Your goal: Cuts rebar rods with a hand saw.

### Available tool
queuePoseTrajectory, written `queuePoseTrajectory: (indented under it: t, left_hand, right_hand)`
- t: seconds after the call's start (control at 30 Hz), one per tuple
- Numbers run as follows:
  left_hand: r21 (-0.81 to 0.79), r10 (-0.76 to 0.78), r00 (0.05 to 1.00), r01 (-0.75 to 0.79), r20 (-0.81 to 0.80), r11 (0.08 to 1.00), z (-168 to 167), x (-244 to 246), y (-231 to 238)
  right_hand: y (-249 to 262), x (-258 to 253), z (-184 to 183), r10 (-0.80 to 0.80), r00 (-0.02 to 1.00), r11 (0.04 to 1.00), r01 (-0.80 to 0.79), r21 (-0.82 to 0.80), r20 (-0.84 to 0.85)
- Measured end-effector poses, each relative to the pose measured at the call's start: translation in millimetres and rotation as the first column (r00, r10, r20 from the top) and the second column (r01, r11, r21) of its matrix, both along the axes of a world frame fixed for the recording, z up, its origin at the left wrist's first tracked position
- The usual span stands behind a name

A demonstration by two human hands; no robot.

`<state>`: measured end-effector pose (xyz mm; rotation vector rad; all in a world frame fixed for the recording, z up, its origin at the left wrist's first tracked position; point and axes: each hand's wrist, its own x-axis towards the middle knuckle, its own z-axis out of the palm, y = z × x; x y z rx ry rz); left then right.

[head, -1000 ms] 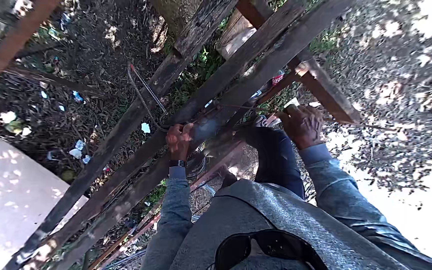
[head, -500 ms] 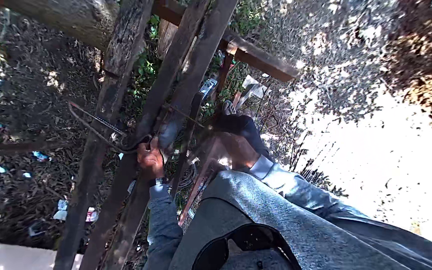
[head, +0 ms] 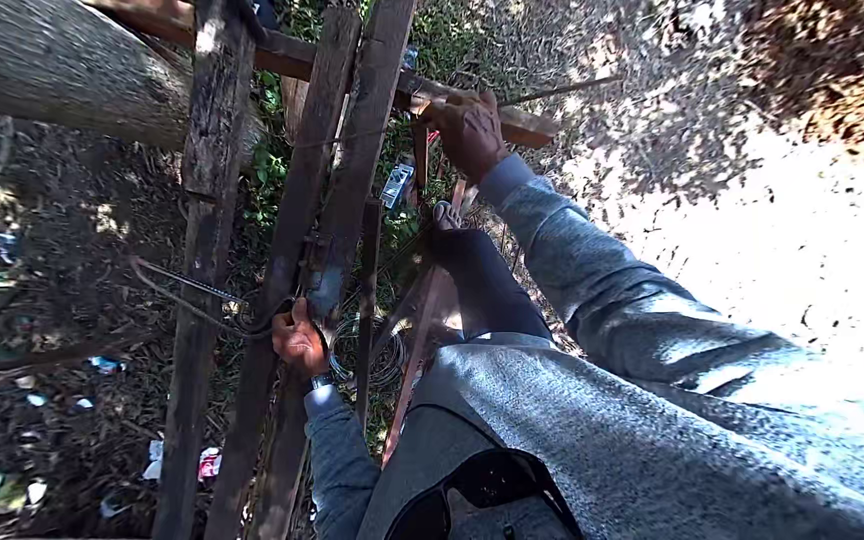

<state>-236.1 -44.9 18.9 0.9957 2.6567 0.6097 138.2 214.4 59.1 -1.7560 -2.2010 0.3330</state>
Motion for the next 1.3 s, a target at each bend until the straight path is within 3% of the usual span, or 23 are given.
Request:
queuePoseTrajectory:
  t: [0.1,0.23,0.37,0.5,0.57,0.63,0.67,0.8,0.9,1.0,1.07,1.17,1.27,1.3]
  left_hand:
    - [0.002,-0.009,1.0,0.009,-0.021,1.0,-2,0,1]
    - [0.003,-0.032,0.999,0.033,-0.028,0.999,-1,3,1]
    - [-0.011,-0.042,0.999,0.041,-0.021,0.999,-6,-4,1]
    - [-0.029,-0.054,0.998,0.053,-0.035,0.998,-4,1,3]
    - [-0.031,-0.062,0.997,0.06,-0.042,0.998,-2,1,3]
    - [-0.036,-0.067,0.997,0.065,-0.05,0.997,-1,2,3]
    - [-0.04,-0.067,0.996,0.065,-0.054,0.997,-1,2,2]
    - [-0.036,-0.076,0.995,0.074,-0.061,0.997,-3,3,1]
    - [-0.039,-0.088,0.993,0.085,-0.078,0.996,-3,3,1]
    - [-0.041,-0.079,0.994,0.076,-0.077,0.996,-4,2,0]
    - [-0.039,-0.079,0.994,0.076,-0.08,0.996,-5,1,-1]
    - [-0.037,-0.081,0.993,0.078,-0.083,0.996,-9,-2,-2]
    - [-0.034,-0.079,0.994,0.076,-0.082,0.997,-7,2,-2]
    - [-0.031,-0.077,0.994,0.075,-0.083,0.997,-6,3,-3]
  right_hand:
    - [-33,34,-8,-0.112,0.977,0.994,0.107,-0.039,-0.181]
    - [-140,102,-70,-0.408,0.857,0.897,0.312,-0.314,-0.314]
    - [-264,149,-136,-0.743,0.61,0.603,0.428,-0.673,-0.277]
    - [-338,166,-189,-0.937,0.327,0.268,0.444,-0.855,-0.124]
    - [-341,167,-194,-0.964,0.252,0.188,0.427,-0.884,-0.083]
    - [-327,168,-185,-0.969,0.226,0.185,0.412,-0.892,-0.097]
    - [-317,173,-185,-0.962,0.252,0.21,0.429,-0.879,-0.106]
    - [-272,206,-202,-0.853,0.519,0.41,0.599,-0.688,-0.056]
    - [-246,224,-198,-0.82,0.571,0.466,0.617,-0.634,-0.047]
    - [-257,218,-194,-0.808,0.579,0.518,0.604,-0.606,-0.113]
    - [-284,202,-194,-0.81,0.575,0.481,0.534,-0.695,-0.119]
    - [-356,181,-231,-0.805,0.588,0.341,0.361,-0.868,-0.072]
    - [-447,161,-268,-0.665,0.745,0.239,0.289,-0.927,0.06]
    - [-484,151,-280,-0.622,0.778,0.25,0.305,-0.919,0.089]
